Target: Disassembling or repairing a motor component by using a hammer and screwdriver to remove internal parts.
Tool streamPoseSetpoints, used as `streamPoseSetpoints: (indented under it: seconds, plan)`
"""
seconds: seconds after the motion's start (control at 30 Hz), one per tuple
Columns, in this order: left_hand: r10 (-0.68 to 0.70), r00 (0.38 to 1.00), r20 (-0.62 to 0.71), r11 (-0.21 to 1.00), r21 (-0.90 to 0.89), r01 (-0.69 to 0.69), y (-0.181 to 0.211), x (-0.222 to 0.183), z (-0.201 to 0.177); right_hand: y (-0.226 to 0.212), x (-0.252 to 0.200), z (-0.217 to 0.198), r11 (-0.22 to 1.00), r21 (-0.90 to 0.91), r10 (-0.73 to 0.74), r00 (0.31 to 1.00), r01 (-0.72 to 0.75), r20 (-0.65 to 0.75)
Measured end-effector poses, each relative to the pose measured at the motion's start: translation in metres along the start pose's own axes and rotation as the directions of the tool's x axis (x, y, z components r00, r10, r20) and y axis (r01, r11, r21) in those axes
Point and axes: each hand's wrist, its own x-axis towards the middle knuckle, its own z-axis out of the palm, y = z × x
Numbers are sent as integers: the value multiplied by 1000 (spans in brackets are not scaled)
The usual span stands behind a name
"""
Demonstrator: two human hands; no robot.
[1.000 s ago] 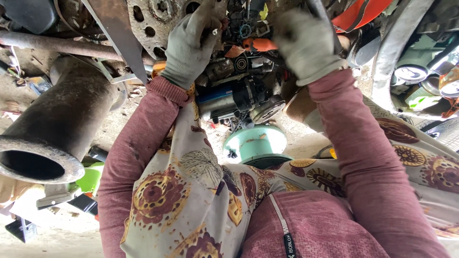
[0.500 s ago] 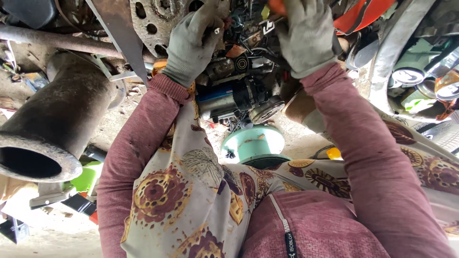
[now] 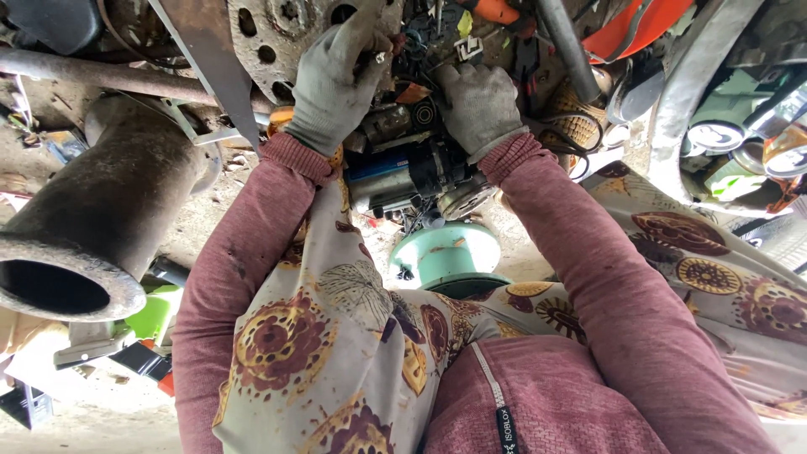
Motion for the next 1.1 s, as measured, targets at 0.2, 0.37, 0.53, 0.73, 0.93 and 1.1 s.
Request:
streamPoseSetpoints:
  seconds: [0.2,0.37,0.53,0.73,0.93,1.1]
  plan:
    - [-57,998,-2,998,-25,56,2,1,-2,19,-11,-13,928,366,82,997,-74,-6]
    - [-60,995,-84,979,-202,42,0,7,0,57,-42,-22,750,561,80,794,351,-603]
    - [-179,973,-143,881,-464,94,4,3,-1,71,-46,-58,349,854,338,799,385,-498]
    - [-172,978,-115,945,-300,131,4,-1,-3,61,-40,-69,290,889,373,813,355,-446]
    - [-133,988,-74,974,-195,116,8,1,-6,61,-39,-72,224,921,429,816,318,-387]
    - [-96,992,-76,989,-121,87,2,-2,-1,69,-39,-62,170,941,469,816,293,-339]
